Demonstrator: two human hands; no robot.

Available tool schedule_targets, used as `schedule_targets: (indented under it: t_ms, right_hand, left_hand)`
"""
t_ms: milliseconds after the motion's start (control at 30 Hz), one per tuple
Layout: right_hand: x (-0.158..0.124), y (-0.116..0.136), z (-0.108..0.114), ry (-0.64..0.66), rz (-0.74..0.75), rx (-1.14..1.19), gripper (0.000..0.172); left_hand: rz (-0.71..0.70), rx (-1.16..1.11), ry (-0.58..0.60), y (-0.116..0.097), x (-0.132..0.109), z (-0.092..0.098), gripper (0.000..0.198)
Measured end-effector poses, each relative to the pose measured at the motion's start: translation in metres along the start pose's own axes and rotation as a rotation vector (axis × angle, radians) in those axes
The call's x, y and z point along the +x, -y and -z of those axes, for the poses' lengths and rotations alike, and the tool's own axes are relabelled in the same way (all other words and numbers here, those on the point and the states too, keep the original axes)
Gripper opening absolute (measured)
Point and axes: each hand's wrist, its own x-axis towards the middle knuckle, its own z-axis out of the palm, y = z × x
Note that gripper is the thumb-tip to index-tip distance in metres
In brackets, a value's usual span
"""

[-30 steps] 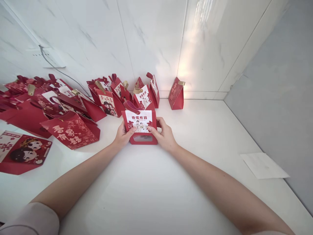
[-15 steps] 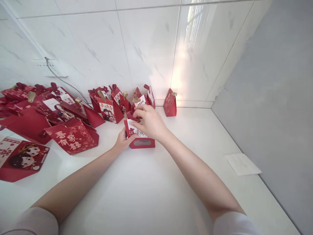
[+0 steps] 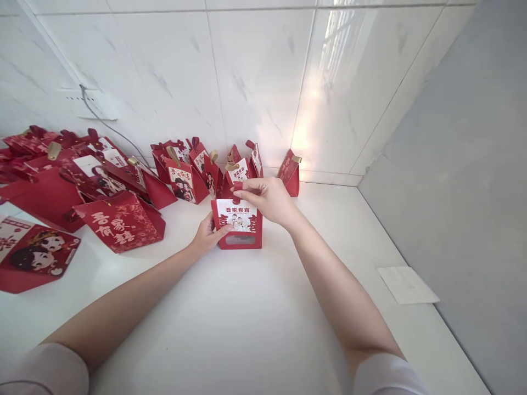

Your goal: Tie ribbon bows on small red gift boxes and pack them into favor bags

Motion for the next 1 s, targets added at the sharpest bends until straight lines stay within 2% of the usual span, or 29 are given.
schedule_targets:
  t_ms: [167,233,300,433,533,600,700,800,1000]
  right_hand:
    - [-0.005,0.01,0.004,0.06,0.01,-0.036,0.025]
    - [-0.006,0.013,0.005,0.092,0.026,-0.03,0.024]
    - [-0.008,0.017,0.005,0.121,0.034,-0.01,0.025]
    - [-0.014,0.027,0.004,0.188,0.018,0.003,0.023]
    - [-0.018,0.035,0.002,0.215,0.031,-0.03,0.02]
    - [-0.02,0.039,0.001,0.208,0.046,-0.043,0.019]
    - [-0.022,0.039,-0.001,0.208,0.04,-0.031,0.023]
    - [-0.023,0.035,0.0,0.242,0.013,-0.006,0.029]
    - [-0.025,0.034,0.006,0.224,0.033,-0.12,0.024]
  left_hand:
    - [0.019,-0.015,0.036,0.001,0.0,0.002,0.054]
    - [-0.029,-0.018,0.065,-0.006,0.004,0.005,0.052]
    - [-0.121,-0.013,0.089,-0.021,0.01,0.011,0.05]
    - [-0.26,0.116,0.142,-0.07,0.023,0.02,0.039]
    - [-0.252,0.228,0.216,-0.1,0.027,0.022,0.035]
    - [-0.225,0.292,0.255,-0.11,0.027,0.022,0.032]
    - [-0.218,0.379,0.312,-0.116,0.027,0.022,0.021]
    - [-0.214,0.419,0.35,-0.117,0.028,0.024,0.021]
    - [-0.064,0.395,0.331,-0.115,0.027,0.025,0.025]
